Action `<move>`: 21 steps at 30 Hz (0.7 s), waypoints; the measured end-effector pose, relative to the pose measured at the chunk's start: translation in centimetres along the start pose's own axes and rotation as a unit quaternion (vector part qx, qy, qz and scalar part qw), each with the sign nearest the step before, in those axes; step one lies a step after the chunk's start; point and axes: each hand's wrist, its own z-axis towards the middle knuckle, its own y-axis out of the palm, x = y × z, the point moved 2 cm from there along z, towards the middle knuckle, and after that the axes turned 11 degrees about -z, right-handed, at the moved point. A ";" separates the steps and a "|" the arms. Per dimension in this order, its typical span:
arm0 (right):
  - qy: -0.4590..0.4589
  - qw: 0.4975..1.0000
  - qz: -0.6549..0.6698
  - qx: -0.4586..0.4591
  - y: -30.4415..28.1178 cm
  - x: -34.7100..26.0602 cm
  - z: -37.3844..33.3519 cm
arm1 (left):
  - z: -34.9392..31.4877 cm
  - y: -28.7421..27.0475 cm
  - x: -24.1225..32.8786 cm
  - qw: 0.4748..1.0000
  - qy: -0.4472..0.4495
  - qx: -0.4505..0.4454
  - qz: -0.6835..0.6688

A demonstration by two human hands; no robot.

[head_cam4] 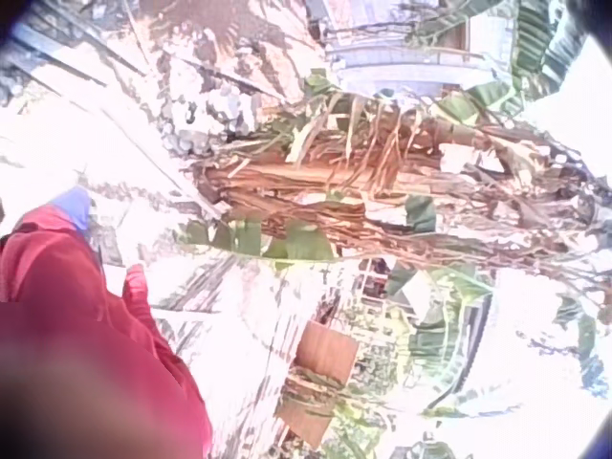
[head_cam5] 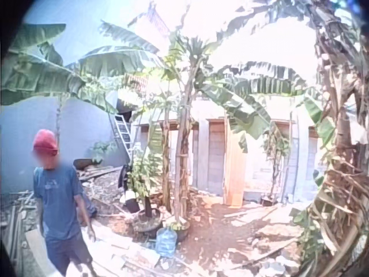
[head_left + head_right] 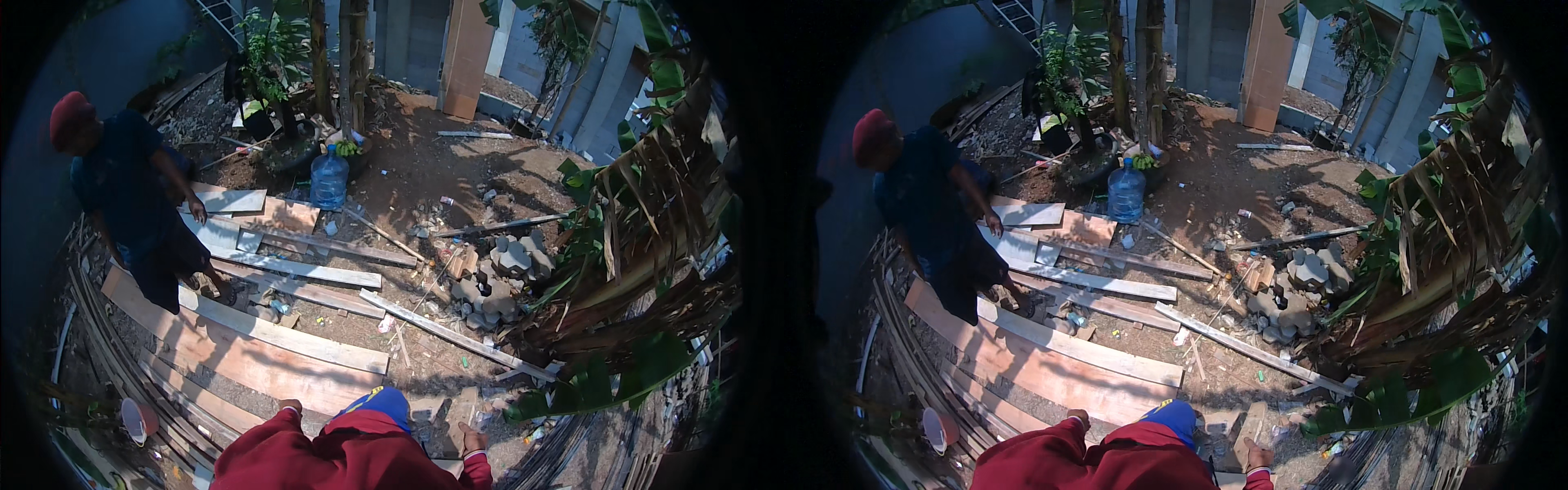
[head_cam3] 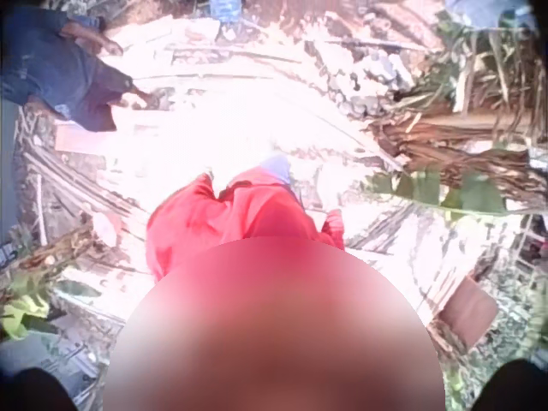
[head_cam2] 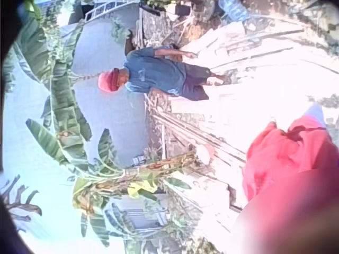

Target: The person walks through an outdoor area and picks up a long metal rod. They place the rod on a wooden plank and use it to align or secure smaller wooden pieces. The person continues to adjust the rod and wood pieces, working on assembling a wooden structure.

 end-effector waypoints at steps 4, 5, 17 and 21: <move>0.056 0.991 0.109 -0.050 -0.4 -3.9 5.2 | -7.2 9.2 1.0 0.997 0.043 -0.042 -0.046; 0.092 0.985 0.131 -0.067 -0.4 -5.0 6.6 | -8.0 10.2 2.5 0.994 0.055 -0.052 -0.078; 0.014 0.953 -0.009 -0.304 3.8 -14.8 26.2 | 0.1 1.7 26.9 0.699 -0.090 0.055 -0.707; -0.030 0.972 0.010 -0.233 1.8 -21.1 30.8 | 0.2 -5.0 30.0 0.715 -0.074 0.001 -0.695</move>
